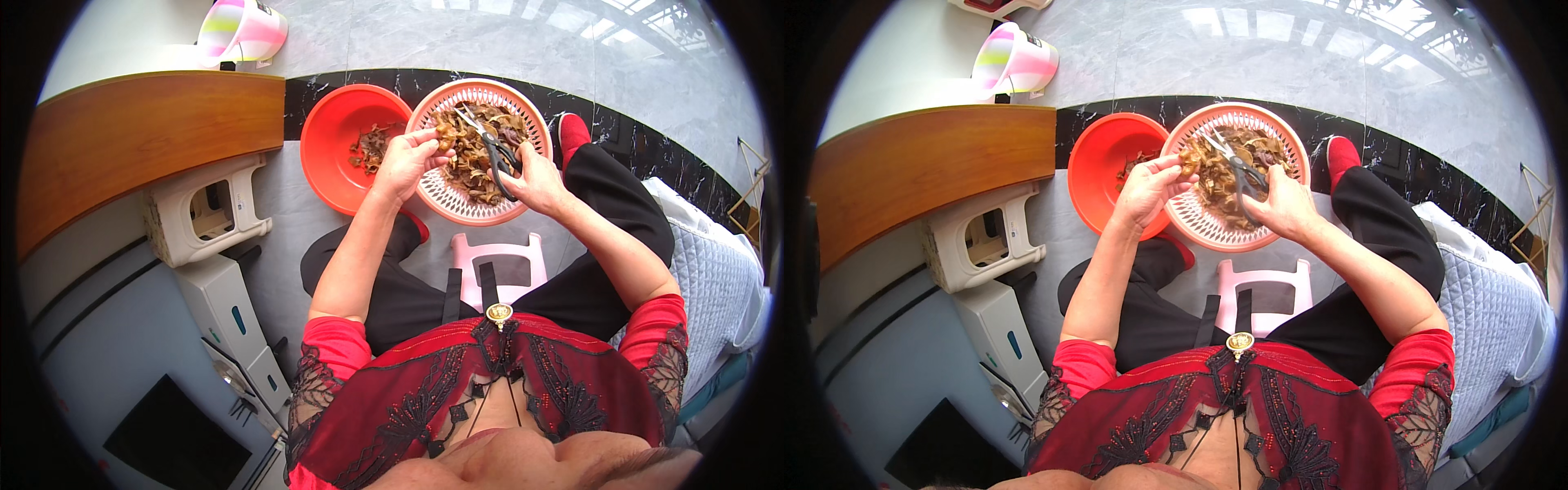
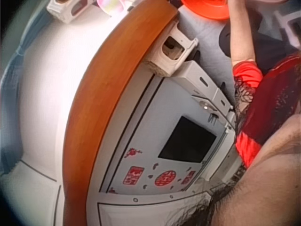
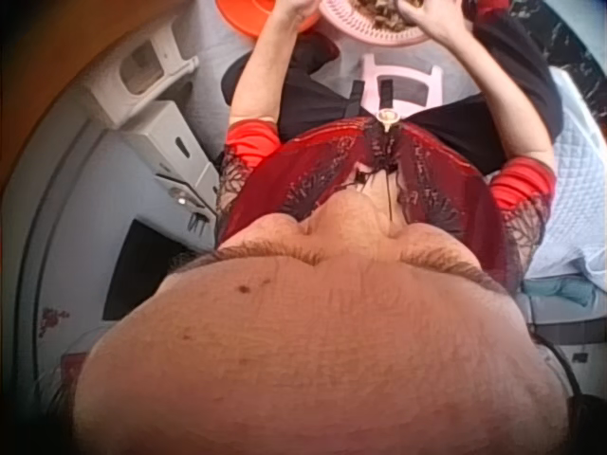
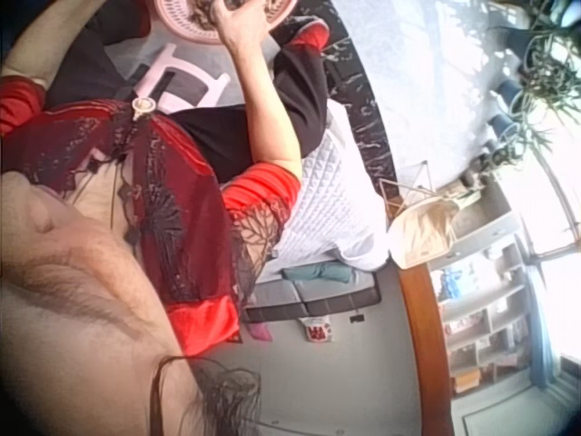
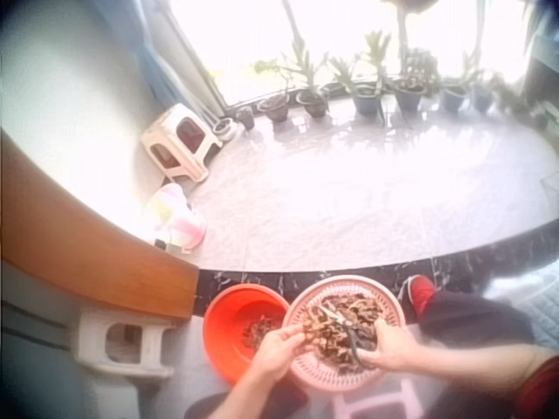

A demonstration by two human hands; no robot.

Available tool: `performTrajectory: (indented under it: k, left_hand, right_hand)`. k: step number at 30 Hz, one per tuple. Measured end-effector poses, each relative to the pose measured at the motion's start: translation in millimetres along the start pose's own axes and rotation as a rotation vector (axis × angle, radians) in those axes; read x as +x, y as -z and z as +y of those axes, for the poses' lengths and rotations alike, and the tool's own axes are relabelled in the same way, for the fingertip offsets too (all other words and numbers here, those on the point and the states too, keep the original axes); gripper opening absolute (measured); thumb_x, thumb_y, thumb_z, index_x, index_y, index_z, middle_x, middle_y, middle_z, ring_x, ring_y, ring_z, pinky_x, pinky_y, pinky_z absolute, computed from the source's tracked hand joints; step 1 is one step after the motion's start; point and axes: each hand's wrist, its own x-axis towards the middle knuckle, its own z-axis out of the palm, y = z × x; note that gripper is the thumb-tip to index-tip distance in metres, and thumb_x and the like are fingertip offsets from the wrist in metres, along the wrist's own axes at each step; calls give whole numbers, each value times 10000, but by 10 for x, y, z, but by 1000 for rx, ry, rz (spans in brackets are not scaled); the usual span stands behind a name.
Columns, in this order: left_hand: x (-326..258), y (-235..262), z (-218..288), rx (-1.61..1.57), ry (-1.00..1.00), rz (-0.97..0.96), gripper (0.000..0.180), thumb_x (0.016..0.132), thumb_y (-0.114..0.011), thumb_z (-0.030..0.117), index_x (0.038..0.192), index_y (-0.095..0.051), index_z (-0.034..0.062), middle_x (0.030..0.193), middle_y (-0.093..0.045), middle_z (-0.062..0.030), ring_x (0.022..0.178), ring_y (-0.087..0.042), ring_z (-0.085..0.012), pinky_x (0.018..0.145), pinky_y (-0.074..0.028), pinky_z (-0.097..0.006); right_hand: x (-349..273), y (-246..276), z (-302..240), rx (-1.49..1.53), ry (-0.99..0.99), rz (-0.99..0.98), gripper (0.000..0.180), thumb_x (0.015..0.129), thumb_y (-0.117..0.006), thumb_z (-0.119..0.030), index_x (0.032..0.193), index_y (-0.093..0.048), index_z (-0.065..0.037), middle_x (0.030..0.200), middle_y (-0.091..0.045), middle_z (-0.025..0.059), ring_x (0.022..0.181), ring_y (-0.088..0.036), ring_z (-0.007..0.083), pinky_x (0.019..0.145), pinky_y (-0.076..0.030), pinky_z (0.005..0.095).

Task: The person sits on the floor and uses scissors to trim the ends of dried mushrooms held in a pink basket, placing the trimmed pieces into a red bowl. The person handles the mushrooms one at a time, cutting and transferring them repeatedly.

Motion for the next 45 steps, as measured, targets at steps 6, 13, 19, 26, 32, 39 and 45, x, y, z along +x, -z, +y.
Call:
performTrajectory:
  k: [6,13,19,26,32,39,45]
  left_hand:
    - [-6,28,23,37,53,23,215,858,-612,8,1063,-599,-56,971,-662,-134,829,-672,-224,715,-567,-296]
    - [31,45,12,7,98,15,247,841,-626,2,1082,-600,-41,957,-669,-132,805,-679,-215,690,-565,-280]
    - [60,70,-35,16,86,18,257,858,-592,12,1110,-592,-43,970,-672,-136,820,-678,-212,684,-563,-276]
    - [55,46,-35,79,52,41,251,900,-508,3,1136,-565,-63,984,-660,-140,802,-678,-202,680,-556,-267]
    - [48,76,3,80,44,72,285,914,-457,-19,1179,-507,-110,981,-638,-172,819,-672,-217,699,-562,-277]
    - [26,85,26,73,54,80,300,919,-469,-4,1199,-505,-105,949,-633,-153,827,-669,-223,700,-561,-279]
    - [45,116,-45,111,3,54,272,925,-519,36,1171,-545,-77,957,-650,-144,792,-669,-193,680,-555,-265]
  right_hand:
    - [-17,5,-24,67,26,-17,618,754,-673,-528,937,-478,30,779,-606,218,748,-622,336,677,-470,420]
    - [-54,119,-151,36,-29,-97,643,751,-647,-468,1016,-507,101,912,-641,279,897,-649,358,813,-489,409]
    - [-73,147,-190,67,-12,-101,623,754,-650,-449,1015,-510,99,909,-641,277,893,-649,357,815,-488,411]
    - [-51,73,-102,73,29,-39,611,755,-673,-498,951,-500,54,819,-619,228,795,-629,320,722,-479,404]
    - [-45,101,-124,83,-1,-68,604,756,-660,-470,969,-507,74,853,-627,247,824,-638,331,757,-482,406]
    - [-64,149,-189,90,-14,-91,592,756,-642,-439,980,-514,94,869,-635,267,848,-649,346,785,-487,407]
    - [-49,140,-184,93,-16,-84,585,752,-641,-444,964,-515,86,855,-634,260,836,-648,343,769,-486,409]
